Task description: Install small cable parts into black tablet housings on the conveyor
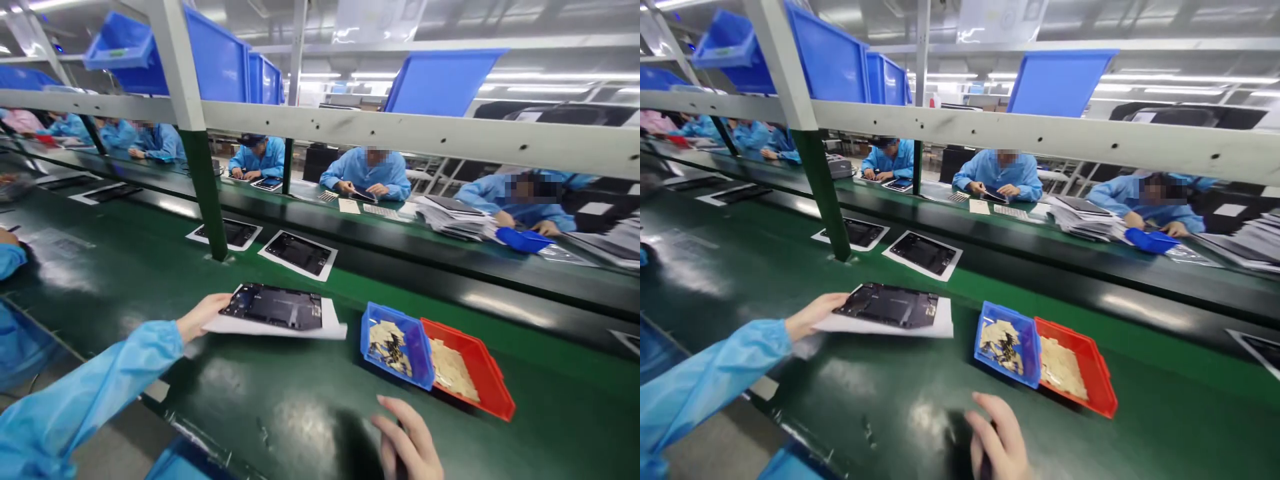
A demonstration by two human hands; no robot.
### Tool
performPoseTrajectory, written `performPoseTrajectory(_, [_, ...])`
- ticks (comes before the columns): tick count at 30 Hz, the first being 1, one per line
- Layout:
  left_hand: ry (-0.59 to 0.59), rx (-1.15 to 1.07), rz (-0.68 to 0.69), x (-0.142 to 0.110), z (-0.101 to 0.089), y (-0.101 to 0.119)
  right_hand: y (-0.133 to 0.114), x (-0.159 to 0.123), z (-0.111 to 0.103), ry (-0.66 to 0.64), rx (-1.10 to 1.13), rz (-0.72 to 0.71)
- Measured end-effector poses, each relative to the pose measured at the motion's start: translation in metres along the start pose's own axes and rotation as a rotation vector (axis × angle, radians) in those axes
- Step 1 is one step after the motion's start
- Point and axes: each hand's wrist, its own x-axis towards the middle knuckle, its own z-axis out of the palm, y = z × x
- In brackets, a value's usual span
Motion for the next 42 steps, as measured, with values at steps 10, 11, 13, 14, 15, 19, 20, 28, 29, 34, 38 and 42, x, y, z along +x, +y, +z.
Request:
performPoseTrajectory(10, [-0.219,-0.060,-0.040,-0.058,0.022,-0.055,-0.090,0.025,0.012,-0.292,-0.298,-0.115])
performPoseTrajectory(11, [-0.248,-0.061,-0.039,-0.062,0.023,-0.060,-0.095,0.023,0.011,-0.278,-0.310,-0.105])
performPoseTrajectory(13, [-0.310,-0.022,-0.001,-0.068,0.022,-0.069,-0.104,0.023,0.011,-0.277,-0.330,-0.090])
performPoseTrajectory(14, [-0.330,0.035,0.044,-0.071,0.021,-0.072,-0.107,0.023,0.013,-0.304,-0.337,-0.088])
performPoseTrajectory(15, [-0.341,0.127,0.108,-0.073,0.018,-0.073,-0.111,0.024,0.018,-0.354,-0.338,-0.089])
performPoseTrajectory(19, [-0.278,0.654,0.460,-0.071,0.002,-0.065,-0.118,0.029,0.053,-0.646,-0.309,-0.090])
performPoseTrajectory(20, [-0.279,0.755,0.518,-0.068,-0.003,-0.063,-0.119,0.029,0.062,-0.702,-0.306,-0.097])
performPoseTrajectory(28, [-0.434,1.108,0.662,-0.053,-0.018,-0.062,-0.130,0.020,0.070,-0.809,-0.346,-0.228])
performPoseTrajectory(29, [-0.426,1.129,0.682,-0.054,-0.018,-0.062,-0.132,0.018,0.066,-0.812,-0.332,-0.242])
performPoseTrajectory(34, [-0.410,1.227,0.791,-0.061,-0.018,-0.060,-0.137,0.006,0.057,-0.823,-0.310,-0.219])
performPoseTrajectory(38, [-0.383,1.273,0.833,-0.058,-0.016,-0.059,-0.134,0.009,0.054,-0.812,-0.235,-0.167])
performPoseTrajectory(42, [-0.319,1.206,0.838,-0.049,0.008,-0.041,-0.089,0.045,0.036,-0.557,-0.124,0.201])
